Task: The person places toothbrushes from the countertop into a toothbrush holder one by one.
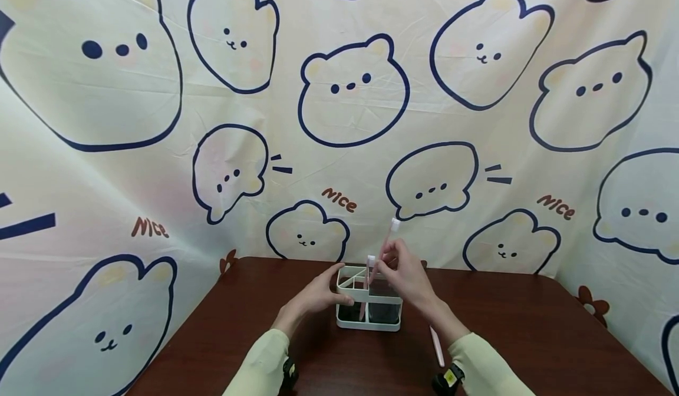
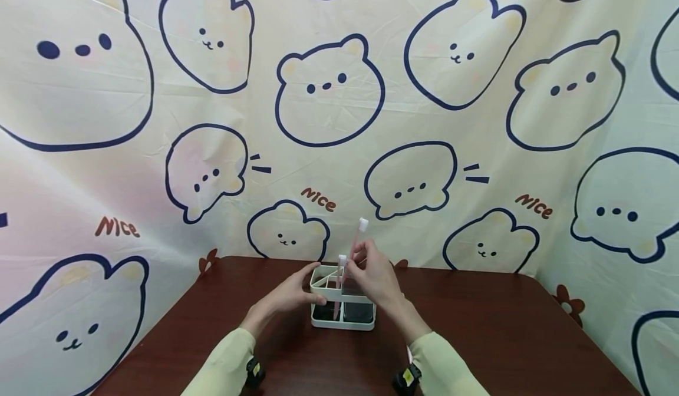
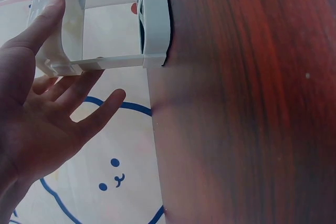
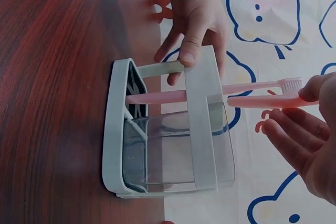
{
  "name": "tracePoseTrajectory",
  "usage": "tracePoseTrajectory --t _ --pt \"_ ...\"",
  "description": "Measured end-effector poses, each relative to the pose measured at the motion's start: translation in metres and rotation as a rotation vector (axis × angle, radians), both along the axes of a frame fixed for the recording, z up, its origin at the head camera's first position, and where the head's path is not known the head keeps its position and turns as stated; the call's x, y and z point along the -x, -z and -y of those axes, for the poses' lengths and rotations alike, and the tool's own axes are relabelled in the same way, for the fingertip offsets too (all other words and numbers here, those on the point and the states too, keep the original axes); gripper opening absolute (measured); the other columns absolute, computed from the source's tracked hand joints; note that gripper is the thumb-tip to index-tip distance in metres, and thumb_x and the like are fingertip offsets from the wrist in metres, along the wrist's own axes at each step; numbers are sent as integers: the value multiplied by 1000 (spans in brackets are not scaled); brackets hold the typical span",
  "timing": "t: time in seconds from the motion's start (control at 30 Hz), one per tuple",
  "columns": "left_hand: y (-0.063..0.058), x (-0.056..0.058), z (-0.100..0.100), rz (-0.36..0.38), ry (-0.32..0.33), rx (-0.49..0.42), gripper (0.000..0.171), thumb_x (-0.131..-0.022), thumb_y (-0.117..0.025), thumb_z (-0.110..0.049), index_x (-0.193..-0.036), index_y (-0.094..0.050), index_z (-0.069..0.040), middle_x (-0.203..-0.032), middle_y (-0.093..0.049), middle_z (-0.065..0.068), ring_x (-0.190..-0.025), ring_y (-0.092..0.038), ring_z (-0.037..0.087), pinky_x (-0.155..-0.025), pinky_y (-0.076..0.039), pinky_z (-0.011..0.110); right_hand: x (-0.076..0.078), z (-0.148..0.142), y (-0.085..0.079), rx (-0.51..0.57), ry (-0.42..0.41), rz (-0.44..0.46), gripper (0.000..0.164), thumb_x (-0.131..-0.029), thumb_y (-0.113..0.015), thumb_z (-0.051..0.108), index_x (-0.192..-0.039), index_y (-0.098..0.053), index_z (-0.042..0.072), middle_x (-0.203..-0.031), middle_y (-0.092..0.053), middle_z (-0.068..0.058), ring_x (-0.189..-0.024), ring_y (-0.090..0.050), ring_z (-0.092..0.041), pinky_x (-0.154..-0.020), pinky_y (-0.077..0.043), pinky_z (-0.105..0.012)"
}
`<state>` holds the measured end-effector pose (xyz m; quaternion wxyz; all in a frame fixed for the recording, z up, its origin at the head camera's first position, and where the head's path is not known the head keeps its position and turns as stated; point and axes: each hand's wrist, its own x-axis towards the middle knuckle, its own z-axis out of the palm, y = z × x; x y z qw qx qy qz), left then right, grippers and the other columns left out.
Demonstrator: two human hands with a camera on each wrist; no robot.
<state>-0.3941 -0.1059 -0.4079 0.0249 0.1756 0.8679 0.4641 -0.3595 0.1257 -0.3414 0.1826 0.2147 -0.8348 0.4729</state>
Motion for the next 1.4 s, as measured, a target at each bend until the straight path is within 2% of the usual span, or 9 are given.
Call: tracePoseTrajectory --t 0.17,0.37,0.67,1.03,1.17,1.4 --pt "0 -1 1 9 7 -3 94 -80 -83 -34 -156 -30 -14 -156 -37 17 -140 -39 39 -112 -30 66 1 6 4 -11 -12 2 26 -92 -70 11 -112 -54 9 -90 -68 -8 -72 -65 -24 -55 -55 -25" --pt "-1 -1 2 5 29 -17 93 -81 -83 -33 -155 -30 -14 -155 -39 18 -136 -42 37 -112 -31 66 3 12 9 -39 -2 4 23 -92 -70 10 -108 -54 12 -89 -70 -5 -67 -62 -14 -55 -53 -25" --pt "-1 0 3 -4 59 -50 87 -83 -82 -29 -154 -33 -16 -150 -46 16 -126 -49 31 -110 -36 63 5 15 13 -101 30 -15 20 -92 -70 12 -105 -55 15 -89 -72 -1 -74 -67 -9 -66 -56 -28" --pt "-1 -2 2 1 43 -41 91 -83 -81 -30 -156 -29 -12 -153 -42 17 -130 -47 33 -111 -34 64 4 16 20 -190 65 -20 17 -93 -69 20 -102 -55 23 -85 -72 6 -69 -64 -6 -58 -51 -27" --pt "-2 -2 3 -6 45 -42 89 -83 -81 -30 -155 -31 -14 -150 -45 15 -128 -48 32 -110 -36 63 4 17 22 -222 77 -37 16 -91 -69 21 -101 -57 24 -88 -73 6 -70 -64 -5 -58 -51 -26" --pt "-1 -1 4 -1 41 -35 91 -82 -82 -32 -155 -31 -14 -153 -42 16 -131 -46 33 -111 -34 65 6 20 27 -299 129 -84 15 -91 -70 22 -104 -62 21 -90 -74 5 -74 -63 -7 -57 -50 -26"
